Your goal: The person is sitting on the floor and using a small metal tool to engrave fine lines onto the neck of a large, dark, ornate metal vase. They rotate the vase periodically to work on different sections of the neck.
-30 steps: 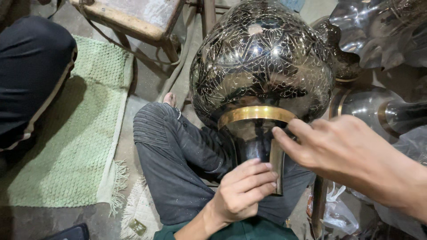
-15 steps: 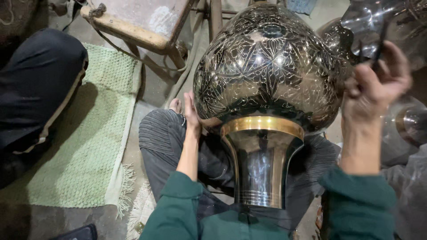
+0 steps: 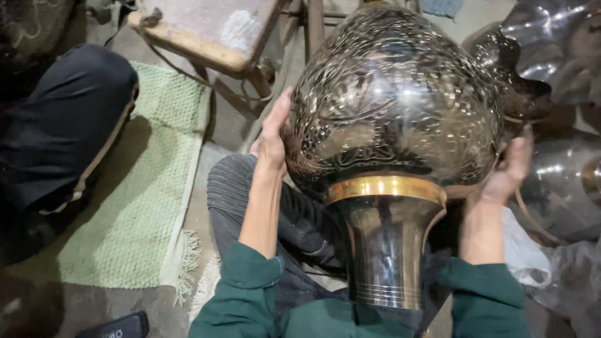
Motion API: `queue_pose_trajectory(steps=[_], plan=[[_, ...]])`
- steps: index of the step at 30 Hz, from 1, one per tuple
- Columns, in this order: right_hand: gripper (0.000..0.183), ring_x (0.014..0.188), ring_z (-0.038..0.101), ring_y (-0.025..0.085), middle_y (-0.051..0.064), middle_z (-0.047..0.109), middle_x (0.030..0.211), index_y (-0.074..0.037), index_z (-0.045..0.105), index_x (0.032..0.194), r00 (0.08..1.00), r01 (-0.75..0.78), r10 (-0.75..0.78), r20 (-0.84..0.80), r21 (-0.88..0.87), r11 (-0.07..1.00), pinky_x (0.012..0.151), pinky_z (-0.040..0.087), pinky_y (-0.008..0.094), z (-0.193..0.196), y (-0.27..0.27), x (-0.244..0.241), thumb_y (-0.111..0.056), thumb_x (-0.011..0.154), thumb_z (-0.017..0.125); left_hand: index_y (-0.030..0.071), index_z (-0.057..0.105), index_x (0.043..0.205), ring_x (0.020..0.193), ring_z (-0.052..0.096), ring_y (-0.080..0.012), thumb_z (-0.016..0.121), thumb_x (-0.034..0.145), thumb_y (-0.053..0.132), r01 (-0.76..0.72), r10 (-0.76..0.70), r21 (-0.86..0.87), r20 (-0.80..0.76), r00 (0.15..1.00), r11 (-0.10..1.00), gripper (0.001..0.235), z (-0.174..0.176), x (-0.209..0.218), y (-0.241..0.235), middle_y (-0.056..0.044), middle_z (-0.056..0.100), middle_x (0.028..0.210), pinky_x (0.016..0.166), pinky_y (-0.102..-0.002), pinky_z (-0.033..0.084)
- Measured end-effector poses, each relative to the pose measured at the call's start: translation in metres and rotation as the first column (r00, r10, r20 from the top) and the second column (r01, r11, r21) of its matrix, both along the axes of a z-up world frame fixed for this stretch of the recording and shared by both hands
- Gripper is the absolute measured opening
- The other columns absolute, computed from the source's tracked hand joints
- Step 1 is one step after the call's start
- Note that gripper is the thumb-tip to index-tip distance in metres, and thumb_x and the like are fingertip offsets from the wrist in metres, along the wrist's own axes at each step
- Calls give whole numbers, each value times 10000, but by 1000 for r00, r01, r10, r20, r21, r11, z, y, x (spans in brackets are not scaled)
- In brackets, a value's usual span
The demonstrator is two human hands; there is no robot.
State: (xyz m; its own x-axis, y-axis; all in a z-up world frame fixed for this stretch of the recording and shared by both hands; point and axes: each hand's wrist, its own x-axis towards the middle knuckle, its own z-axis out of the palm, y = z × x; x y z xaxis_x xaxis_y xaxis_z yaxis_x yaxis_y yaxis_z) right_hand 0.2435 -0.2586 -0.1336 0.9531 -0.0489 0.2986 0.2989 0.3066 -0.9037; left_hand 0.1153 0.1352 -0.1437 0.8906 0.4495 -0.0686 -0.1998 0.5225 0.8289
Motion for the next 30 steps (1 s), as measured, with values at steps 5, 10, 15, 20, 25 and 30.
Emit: queue_pose_trajectory(steps=[5, 10, 15, 20, 25, 30], plan=[[551, 1218, 690, 269, 131, 662, 1367, -13, 541, 1434, 943, -89, 192, -271, 352, 932, 1068, 605, 400, -35, 0, -14, -351, 1005, 620, -12, 516, 1482, 1401, 561, -276, 604, 944, 486, 14, 132, 552, -223, 966, 834, 738, 66, 1, -5, -192, 591, 1485, 1170, -356, 383], [459, 862, 636, 111, 72, 694, 1189, -13, 561, 1504, 981, 28, 3, -192, 159, 987, 570, 441, 193, -7, -13, -46, -93, 1078, 713, 1, 527, 1462, 1342, 609, -310, 605, 970, 431, -101, 293, 727, -143, 945, 679, 658, 107, -27, -42, -199, 637, 1424, 1144, -397, 427], [498, 768, 659, 77, 50, 720, 949, -18, 683, 1333, 992, 40, -89, -84, -465, 884, 676, 489, 183, 89, -19, -134, 31, 859, 825, 33, 519, 1343, 1458, 437, -420, 714, 863, 384, -232, 271, 886, 126, 954, 403, 626, 138, -93, -113, -224, 479, 1531, 1266, -531, 286], [510, 635, 567, 61, 31, 689, 834, -35, 743, 1200, 996, 88, -21, 89, -875, 477, 640, 457, 217, 166, 6, -190, -40, 714, 898, 201, 762, 1072, 1604, 121, -538, 811, 778, 375, 54, -228, 970, 2, 974, 235, 346, 158, -115, -146, -237, 246, 1700, 1269, -729, 84], [476, 598, 565, 59, 26, 665, 762, -43, 748, 1179, 993, 116, -21, 118, -894, 433, 573, 440, 226, 186, 30, -197, -48, 725, 889, 219, 778, 1196, 1575, 9, -568, 808, 743, 367, 176, -298, 975, -130, 946, 133, 478, 159, -107, -151, -237, 88, 1717, 1193, -788, 39], [479, 597, 562, 74, 26, 654, 759, -60, 750, 1182, 988, 139, -4, 152, -895, 425, 572, 434, 235, 185, 31, -198, -63, 725, 893, 244, 758, 1234, 1572, 14, -568, 797, 749, 383, 182, -288, 977, -144, 947, 108, 506, 155, -106, -151, -253, 83, 1711, 1197, -779, 48]])
